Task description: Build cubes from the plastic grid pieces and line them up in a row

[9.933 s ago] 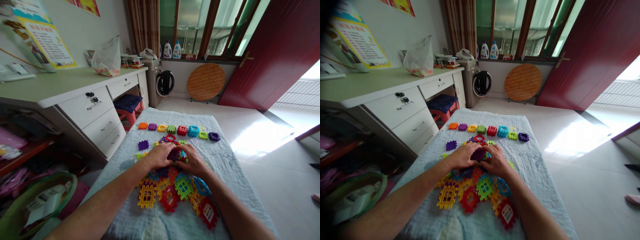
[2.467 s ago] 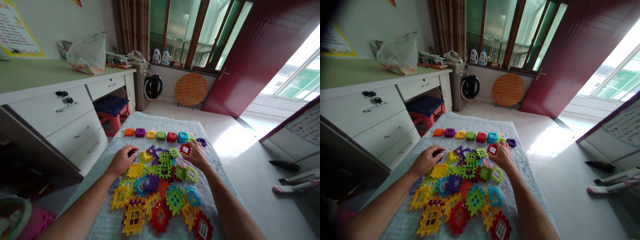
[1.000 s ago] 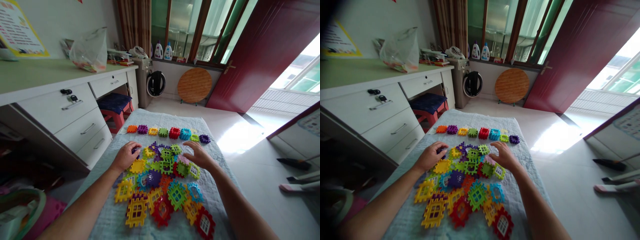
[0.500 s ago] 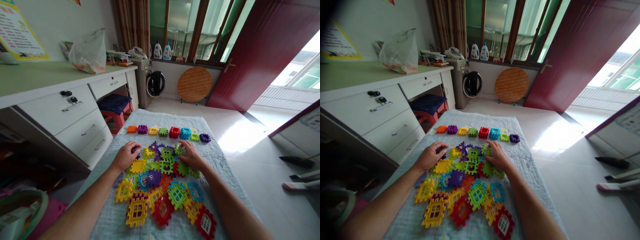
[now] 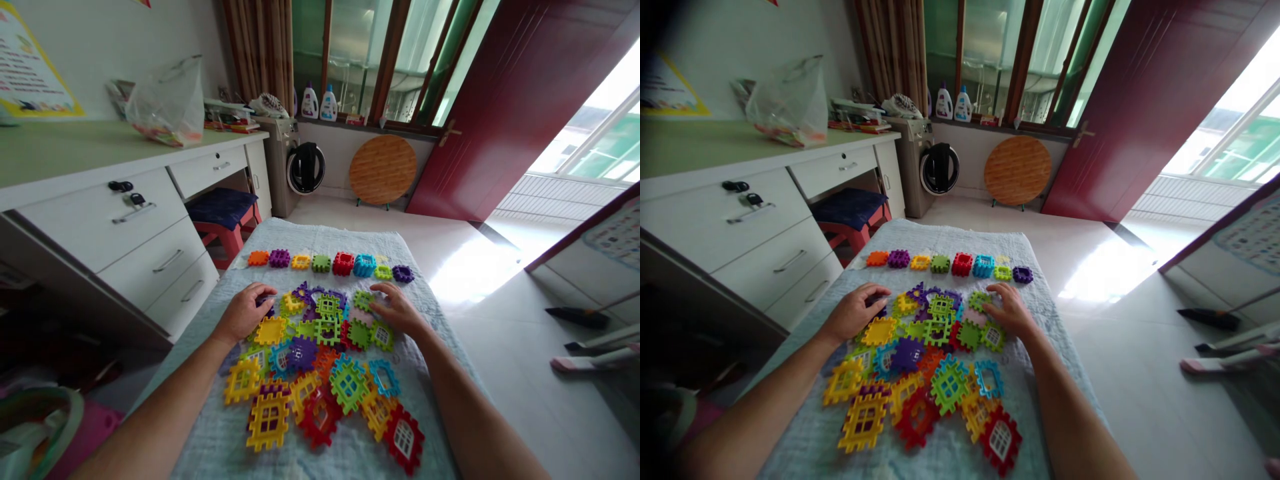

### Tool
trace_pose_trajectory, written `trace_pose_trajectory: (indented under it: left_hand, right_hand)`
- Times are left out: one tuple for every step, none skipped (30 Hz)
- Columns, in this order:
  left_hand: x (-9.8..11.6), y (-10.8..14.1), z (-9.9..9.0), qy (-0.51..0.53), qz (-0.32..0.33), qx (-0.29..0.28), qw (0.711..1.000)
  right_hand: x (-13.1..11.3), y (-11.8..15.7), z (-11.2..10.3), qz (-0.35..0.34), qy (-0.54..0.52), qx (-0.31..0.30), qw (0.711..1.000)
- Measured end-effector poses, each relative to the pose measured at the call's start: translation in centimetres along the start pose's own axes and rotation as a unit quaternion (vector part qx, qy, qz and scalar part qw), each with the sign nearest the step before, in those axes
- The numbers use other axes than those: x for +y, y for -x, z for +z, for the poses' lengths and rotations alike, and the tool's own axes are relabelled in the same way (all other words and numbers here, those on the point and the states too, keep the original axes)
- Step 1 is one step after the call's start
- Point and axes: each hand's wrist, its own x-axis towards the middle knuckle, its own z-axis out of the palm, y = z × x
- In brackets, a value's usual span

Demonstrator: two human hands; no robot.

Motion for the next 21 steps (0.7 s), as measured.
trace_pose_trajectory:
  left_hand:
    - [0.0,0.0,0.0,0.001,-0.001,0.0,1.0]
    - [0.0,0.0,0.0,0.002,-0.001,0.0,1.0]
    - [0.0,0.0,0.0,0.004,-0.002,0.0,1.0]
    - [0.0,0.0,0.0,0.005,-0.002,-0.001,1.0]
    - [0.0,0.0,0.0,0.006,-0.003,0.0,1.0]
    - [0.0,0.0,0.0,0.007,-0.003,0.0,1.0]
    - [0.0,0.0,0.0,0.007,-0.004,0.001,1.0]
    - [0.0,0.0,0.0,0.007,-0.005,0.002,1.0]
    - [0.1,0.0,0.0,0.007,-0.005,0.003,1.0]
    - [0.1,0.0,0.0,0.007,-0.005,0.003,1.0]
    - [0.1,0.0,0.0,0.006,-0.005,0.003,1.0]
    - [0.1,0.0,0.0,0.006,-0.005,0.002,1.0]
    - [0.1,0.0,0.0,0.005,-0.004,0.001,1.0]
    - [0.1,0.0,-0.1,0.004,-0.004,0.0,1.0]
    - [0.1,0.0,-0.1,0.003,-0.003,-0.001,1.0]
    - [0.1,0.0,-0.1,0.002,-0.002,-0.002,1.0]
    - [0.1,0.0,-0.1,0.002,-0.002,-0.003,1.0]
    - [0.1,0.0,-0.1,0.002,-0.002,-0.004,1.0]
    - [0.2,0.0,-0.1,0.003,-0.003,-0.005,1.0]
    - [0.2,0.0,-0.1,0.003,-0.004,-0.006,1.0]
    - [0.3,0.0,-0.2,0.003,-0.005,-0.007,1.0]
  right_hand:
    - [-0.2,0.0,0.2,-0.008,0.023,-0.01,1.0]
    - [-0.4,0.1,0.3,-0.012,0.046,-0.018,0.999]
    - [-0.6,0.1,0.4,-0.011,0.063,-0.026,0.998]
    - [-0.8,0.2,0.5,-0.006,0.076,-0.03,0.997]
    - [-1.0,0.2,0.5,0.0,0.084,-0.032,0.996]
    - [-1.1,0.2,0.5,0.005,0.09,-0.033,0.995]
    - [-1.2,0.3,0.6,0.008,0.094,-0.036,0.995]
    - [-1.3,0.3,0.6,0.01,0.099,-0.038,0.994]
    - [-1.4,0.3,0.6,0.011,0.104,-0.04,0.994]
    - [-1.5,0.3,0.6,0.012,0.108,-0.041,0.993]
    - [-1.6,0.3,0.5,0.013,0.111,-0.04,0.993]
    - [-1.8,0.3,0.5,0.014,0.113,-0.037,0.993]
    - [-1.9,0.3,0.4,0.014,0.113,-0.032,0.993]
    - [-2.2,0.4,0.3,0.013,0.112,-0.026,0.993]
    - [-2.5,0.4,0.1,0.009,0.11,-0.022,0.994]
    - [-2.9,0.5,-0.1,0.001,0.105,-0.024,0.994]
    - [-3.3,0.6,-0.4,-0.013,0.098,-0.036,0.994]
    - [-3.8,0.7,-0.6,-0.03,0.09,-0.056,0.994]
    - [-4.3,0.9,-0.8,-0.05,0.083,-0.083,0.992]
    - [-4.8,1.0,-0.9,-0.067,0.079,-0.112,0.988]
    - [-5.2,1.2,-1.0,-0.079,0.079,-0.137,0.984]
